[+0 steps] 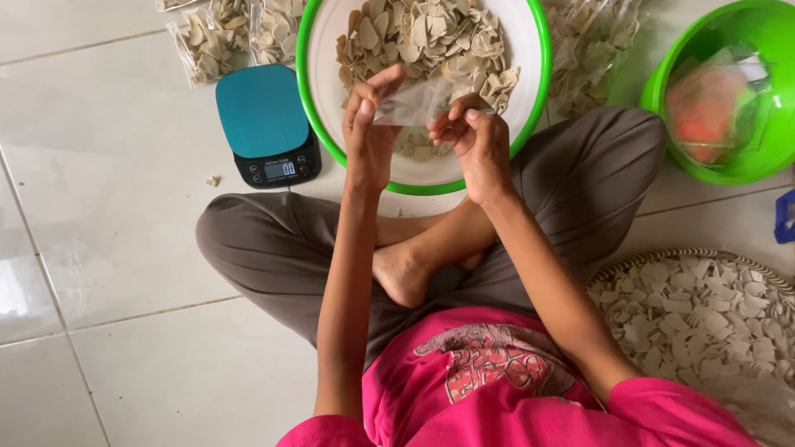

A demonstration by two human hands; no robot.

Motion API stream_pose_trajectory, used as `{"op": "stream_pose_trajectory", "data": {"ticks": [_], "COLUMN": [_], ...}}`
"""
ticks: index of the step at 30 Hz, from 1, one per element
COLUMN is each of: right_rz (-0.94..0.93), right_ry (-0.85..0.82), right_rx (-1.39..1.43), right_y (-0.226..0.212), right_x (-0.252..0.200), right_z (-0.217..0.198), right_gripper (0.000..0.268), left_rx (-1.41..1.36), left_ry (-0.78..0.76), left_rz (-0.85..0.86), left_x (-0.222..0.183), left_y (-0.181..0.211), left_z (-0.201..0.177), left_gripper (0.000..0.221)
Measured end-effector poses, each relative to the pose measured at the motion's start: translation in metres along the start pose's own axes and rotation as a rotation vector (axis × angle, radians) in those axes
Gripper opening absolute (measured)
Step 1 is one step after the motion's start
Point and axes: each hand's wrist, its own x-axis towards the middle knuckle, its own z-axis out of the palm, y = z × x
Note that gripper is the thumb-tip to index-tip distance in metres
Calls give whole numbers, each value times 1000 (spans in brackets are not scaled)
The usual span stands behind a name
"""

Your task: Packaging dried food items into small plastic bags and weighing them on a digital scale while sitting on the floor.

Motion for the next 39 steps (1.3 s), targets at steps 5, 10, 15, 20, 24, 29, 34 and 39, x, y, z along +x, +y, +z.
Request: {"op": "stream_pose_trajectory", "data": {"ticks": [5,10,15,20,24,29,34,39], "right_rz": [45,-192,-68,-92,-392,-142,-18,-163], "right_ry": [-16,204,155,-219,-490,-671,-646,-544], "right_rx": [0,2,-400,-533,-1093,-1383,-1435,-1562], "right_y": [4,-17,-26,24,40,36,16,24], "right_x": [8,30,59,97,104,91,84,98], "right_z": [-6,-32,-40,-31,-15,-30,-52,-67], "right_gripper": [16,29,29,43,26,24,19,30], "left_rx": [-122,-176,-687,-798,-770,-648,-665,-609], "left_ry": [120,-19,159,57,264,263,458,391], "left_rz": [-30,-18,-99,-145,-166,-127,-128,-134], "left_x": [15,39,39,40,39,40,42,39], "left_y": [-9,29,16,19,21,26,27,23], "left_z": [-10,-24,-56,-56,-49,-40,-36,-42], "left_gripper": [32,45,31,41,44,52,48,48]}}
